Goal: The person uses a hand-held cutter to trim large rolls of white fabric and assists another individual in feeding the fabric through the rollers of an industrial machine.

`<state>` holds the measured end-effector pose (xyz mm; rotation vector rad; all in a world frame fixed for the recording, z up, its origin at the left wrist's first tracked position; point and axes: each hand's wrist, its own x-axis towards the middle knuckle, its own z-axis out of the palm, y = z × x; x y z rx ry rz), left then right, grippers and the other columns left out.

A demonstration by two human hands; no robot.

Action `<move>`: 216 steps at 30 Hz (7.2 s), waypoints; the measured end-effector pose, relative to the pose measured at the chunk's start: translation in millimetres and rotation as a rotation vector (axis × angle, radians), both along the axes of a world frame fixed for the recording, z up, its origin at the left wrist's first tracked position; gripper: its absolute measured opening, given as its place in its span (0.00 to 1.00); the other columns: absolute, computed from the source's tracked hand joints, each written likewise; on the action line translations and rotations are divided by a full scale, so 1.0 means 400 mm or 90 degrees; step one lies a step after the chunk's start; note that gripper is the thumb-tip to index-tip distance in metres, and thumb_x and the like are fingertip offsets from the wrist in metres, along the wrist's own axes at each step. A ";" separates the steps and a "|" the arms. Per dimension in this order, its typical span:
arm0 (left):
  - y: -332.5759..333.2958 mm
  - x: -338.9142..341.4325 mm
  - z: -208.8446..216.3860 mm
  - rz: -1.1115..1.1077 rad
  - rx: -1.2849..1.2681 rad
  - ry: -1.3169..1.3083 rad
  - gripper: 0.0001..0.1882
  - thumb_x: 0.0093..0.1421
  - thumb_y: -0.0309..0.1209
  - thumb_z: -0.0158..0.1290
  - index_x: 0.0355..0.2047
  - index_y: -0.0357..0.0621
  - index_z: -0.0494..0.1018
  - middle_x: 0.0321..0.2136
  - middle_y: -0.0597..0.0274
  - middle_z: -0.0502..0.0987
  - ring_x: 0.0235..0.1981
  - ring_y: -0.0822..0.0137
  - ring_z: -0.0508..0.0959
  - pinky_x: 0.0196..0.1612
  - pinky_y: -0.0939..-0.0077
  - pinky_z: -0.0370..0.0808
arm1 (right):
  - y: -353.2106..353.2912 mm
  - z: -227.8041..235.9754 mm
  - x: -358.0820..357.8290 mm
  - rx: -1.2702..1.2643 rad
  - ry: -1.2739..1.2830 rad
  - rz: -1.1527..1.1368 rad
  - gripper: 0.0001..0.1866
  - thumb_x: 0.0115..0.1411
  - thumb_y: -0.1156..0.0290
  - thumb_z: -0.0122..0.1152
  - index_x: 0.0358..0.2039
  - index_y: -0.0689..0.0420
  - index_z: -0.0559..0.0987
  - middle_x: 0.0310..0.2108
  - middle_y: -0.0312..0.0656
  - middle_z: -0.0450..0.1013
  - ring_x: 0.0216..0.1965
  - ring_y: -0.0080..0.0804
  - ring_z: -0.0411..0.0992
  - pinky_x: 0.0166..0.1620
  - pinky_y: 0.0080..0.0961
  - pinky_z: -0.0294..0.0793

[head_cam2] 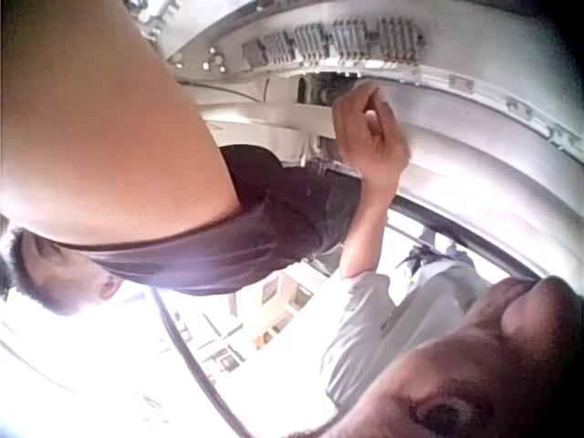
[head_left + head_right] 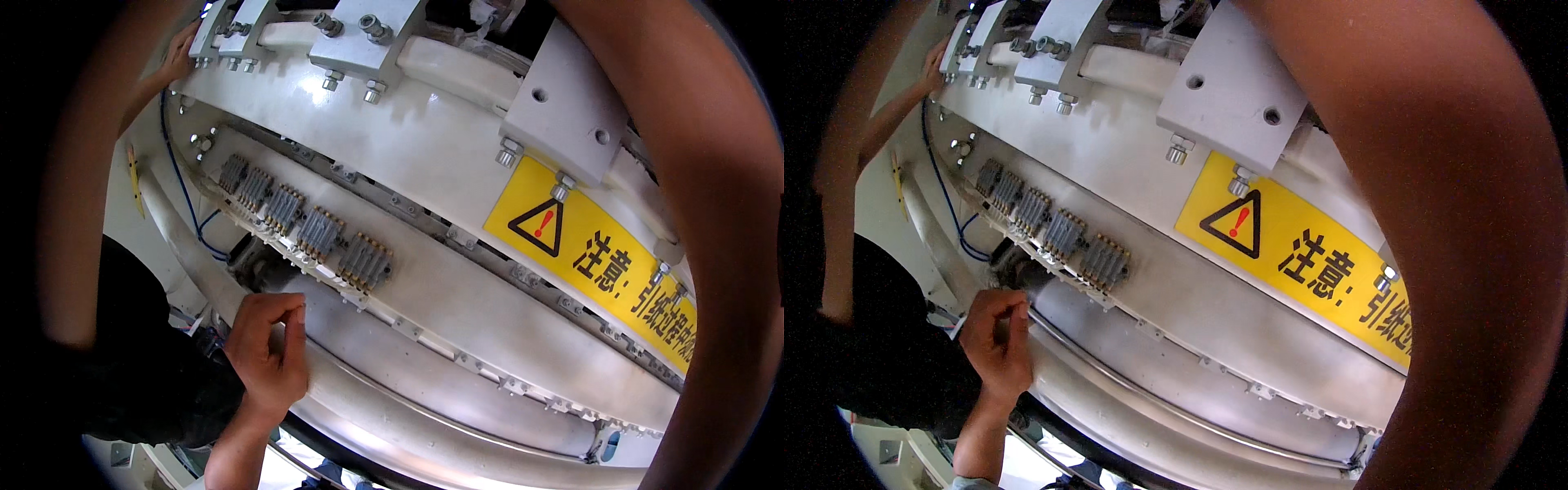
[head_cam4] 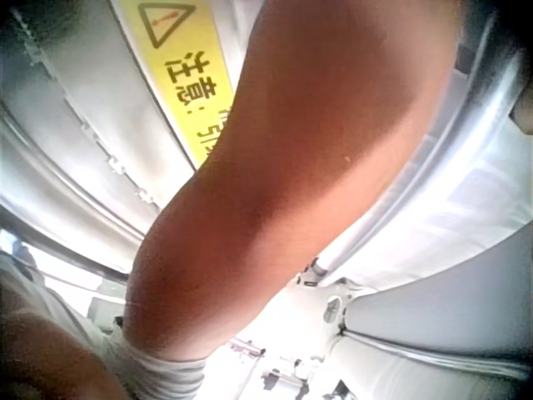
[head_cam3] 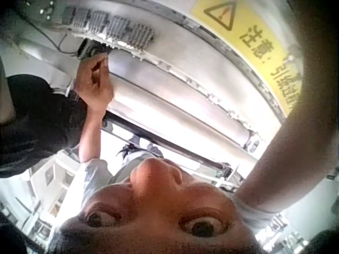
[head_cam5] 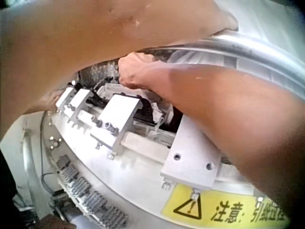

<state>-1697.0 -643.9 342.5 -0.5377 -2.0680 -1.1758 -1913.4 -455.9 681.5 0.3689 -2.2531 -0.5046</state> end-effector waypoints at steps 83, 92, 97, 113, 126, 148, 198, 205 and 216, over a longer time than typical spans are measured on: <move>-0.002 0.015 0.003 -0.032 0.035 0.022 0.12 0.54 0.16 0.61 0.38 0.40 0.77 0.32 0.56 0.77 0.32 0.54 0.77 0.35 0.63 0.75 | 0.091 0.022 0.073 -0.167 0.011 -0.047 0.16 0.56 0.65 0.60 0.41 0.59 0.83 0.41 0.60 0.81 0.43 0.61 0.81 0.48 0.50 0.80; -0.016 0.006 -0.008 -0.040 0.047 0.024 0.12 0.55 0.17 0.61 0.39 0.41 0.76 0.32 0.55 0.78 0.33 0.53 0.78 0.35 0.62 0.75 | 0.079 0.001 0.067 0.026 0.099 0.000 0.13 0.64 0.62 0.58 0.38 0.61 0.79 0.31 0.58 0.80 0.34 0.60 0.81 0.39 0.53 0.80; -0.021 0.008 -0.012 -0.047 0.044 0.015 0.11 0.56 0.18 0.61 0.39 0.41 0.77 0.34 0.55 0.79 0.34 0.52 0.78 0.37 0.62 0.76 | 0.069 0.002 0.082 0.026 0.052 -0.031 0.14 0.53 0.72 0.57 0.39 0.66 0.79 0.32 0.62 0.81 0.35 0.60 0.82 0.40 0.52 0.82; -0.018 0.004 -0.007 -0.062 0.076 0.059 0.10 0.55 0.15 0.60 0.37 0.37 0.76 0.29 0.54 0.76 0.30 0.55 0.76 0.34 0.63 0.73 | 0.076 0.003 0.082 -0.030 0.054 -0.033 0.16 0.65 0.61 0.56 0.39 0.63 0.79 0.31 0.63 0.80 0.35 0.65 0.80 0.42 0.57 0.79; -0.021 0.005 -0.007 -0.074 0.089 0.068 0.10 0.55 0.14 0.60 0.37 0.36 0.77 0.31 0.53 0.77 0.30 0.56 0.77 0.31 0.65 0.74 | 0.099 -0.003 0.121 -0.063 0.056 -0.039 0.16 0.63 0.62 0.57 0.39 0.64 0.79 0.32 0.63 0.80 0.36 0.63 0.81 0.43 0.56 0.79; -0.026 0.005 -0.008 -0.085 0.101 0.059 0.12 0.54 0.15 0.61 0.38 0.38 0.78 0.33 0.55 0.78 0.33 0.54 0.78 0.35 0.64 0.75 | 0.108 -0.002 0.123 0.032 0.044 -0.055 0.14 0.66 0.61 0.56 0.41 0.61 0.77 0.35 0.59 0.81 0.37 0.61 0.81 0.43 0.55 0.79; 0.356 -0.456 0.687 -0.213 -0.209 0.249 0.13 0.60 0.26 0.49 0.44 0.37 0.74 0.52 0.42 0.76 0.57 0.41 0.75 0.61 0.42 0.68 | 0.179 -0.024 0.485 -0.114 0.170 0.060 0.12 0.66 0.64 0.60 0.43 0.58 0.75 0.34 0.52 0.79 0.33 0.60 0.78 0.37 0.52 0.76; 0.288 -0.443 0.612 -0.108 -0.189 0.406 0.14 0.59 0.25 0.52 0.47 0.40 0.74 0.51 0.50 0.77 0.57 0.47 0.74 0.62 0.47 0.69 | 0.077 0.028 0.291 -0.151 0.038 -0.059 0.16 0.67 0.59 0.57 0.40 0.62 0.77 0.38 0.62 0.80 0.41 0.66 0.79 0.46 0.57 0.77; 0.019 -0.153 0.396 -0.220 0.055 0.274 0.14 0.58 0.12 0.53 0.44 0.35 0.75 0.41 0.49 0.79 0.40 0.47 0.77 0.45 0.60 0.74 | 0.093 -0.010 0.194 -0.083 -0.011 -0.159 0.16 0.67 0.59 0.57 0.44 0.60 0.76 0.37 0.60 0.80 0.40 0.62 0.80 0.45 0.58 0.77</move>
